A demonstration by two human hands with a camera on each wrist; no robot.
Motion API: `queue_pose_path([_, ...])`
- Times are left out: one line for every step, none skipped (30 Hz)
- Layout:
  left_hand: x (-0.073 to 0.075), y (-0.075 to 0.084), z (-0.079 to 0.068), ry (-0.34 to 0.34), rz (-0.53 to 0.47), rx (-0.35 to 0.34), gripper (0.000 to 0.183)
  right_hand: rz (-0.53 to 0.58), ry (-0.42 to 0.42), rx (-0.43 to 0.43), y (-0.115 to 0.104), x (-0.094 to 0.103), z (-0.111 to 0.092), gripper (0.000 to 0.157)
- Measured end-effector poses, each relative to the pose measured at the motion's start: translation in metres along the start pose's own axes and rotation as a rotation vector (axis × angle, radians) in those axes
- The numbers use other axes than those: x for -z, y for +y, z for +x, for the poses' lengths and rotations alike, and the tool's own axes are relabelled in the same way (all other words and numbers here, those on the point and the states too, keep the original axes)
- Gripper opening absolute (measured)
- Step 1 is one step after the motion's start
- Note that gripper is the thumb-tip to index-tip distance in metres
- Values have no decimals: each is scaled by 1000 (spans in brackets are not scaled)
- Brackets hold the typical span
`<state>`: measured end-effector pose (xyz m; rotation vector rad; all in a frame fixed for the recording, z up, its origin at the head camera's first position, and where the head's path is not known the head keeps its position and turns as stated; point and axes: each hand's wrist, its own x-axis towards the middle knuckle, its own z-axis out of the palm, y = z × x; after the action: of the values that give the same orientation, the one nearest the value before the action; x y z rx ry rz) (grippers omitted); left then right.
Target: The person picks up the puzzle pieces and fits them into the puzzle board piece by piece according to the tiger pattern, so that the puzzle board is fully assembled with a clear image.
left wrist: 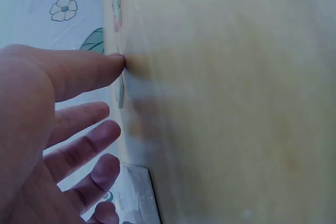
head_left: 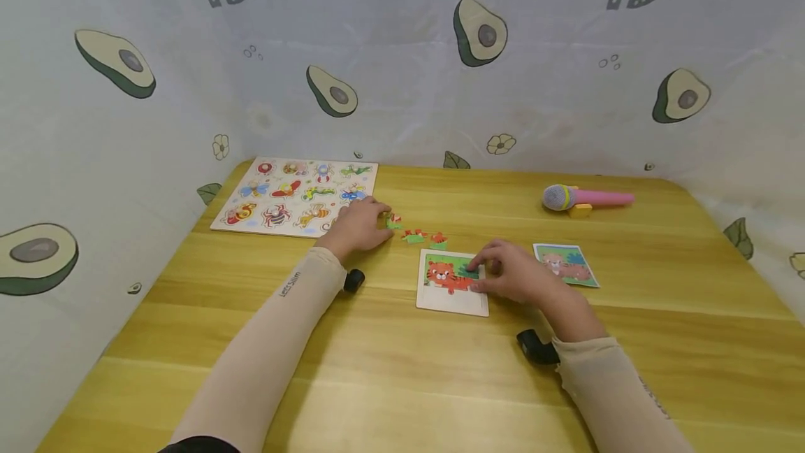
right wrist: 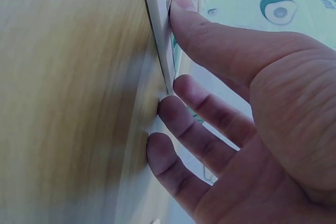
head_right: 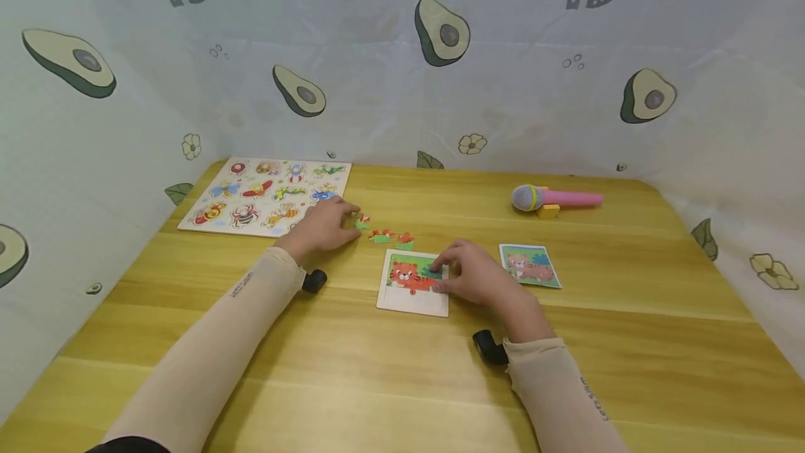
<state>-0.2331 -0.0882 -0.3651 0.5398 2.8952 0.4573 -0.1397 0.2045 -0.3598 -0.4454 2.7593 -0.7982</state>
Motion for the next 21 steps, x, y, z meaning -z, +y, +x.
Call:
queue_pose_path([0,0,1,-7,5,1,55,-1,-1,1,0,0,0,21])
queue_pose_path([0,-1,2,-9,6,0,56,0,0,3,0,-1,0,21])
queue_pose_path([0,-1,3,-10,6,-2,56,-1,2,9,0,-1,0,20])
queue_pose_path([0,-1,3,-11,3,-4,57,-2,5,11,1,-1,0,20])
queue_pose_path([0,0,4,-13,1,-6,57,-3,7,17,1,-1,0,20])
queue_pose_path([1,0,4,-17,-1,-10,57,-4,11,22,2,-2,0,19])
queue_pose_path([1,1,4,-21,-6,-12,57,-2,12,27,2,-2,0,19])
queue_pose_path([1,1,5,-27,-13,-12,57,0,13,32,3,-2,0,19])
queue_pose_path([2,2,5,-33,-19,-10,56,2,13,34,3,-2,-1,19])
queue_pose_path([2,2,4,-39,-25,-8,56,3,12,34,3,-1,-1,19])
queue_pose_path([2,3,4,-44,-30,-6,55,5,11,36,3,-1,-1,19])
queue_pose_path([2,3,4,-48,-34,-7,54,6,10,35,3,-1,-1,19])
queue_pose_path([3,3,4,-50,-38,-6,54,4,10,32,3,-1,-1,19])
queue_pose_path([3,3,4,-51,-40,-7,53,1,10,30,3,-1,-1,19])
queue_pose_path([3,3,4,-52,-43,-9,52,0,12,27,3,-1,-1,19])
queue_pose_path([3,3,4,-52,-45,-11,51,-1,12,29,3,-1,0,19])
queue_pose_path([3,3,4,-52,-46,-14,50,2,12,31,2,-2,0,20])
queue_pose_path([3,2,3,-54,-48,-14,50,4,12,34,2,-2,0,20])
queue_pose_path([3,3,4,-53,-53,-15,51,4,15,35,2,-2,0,20])
queue_pose_path([4,3,5,-53,-59,-17,51,10,15,39,2,-1,-1,20])
queue_pose_path([4,4,5,-56,-62,-19,51,11,15,39,1,0,-1,20])
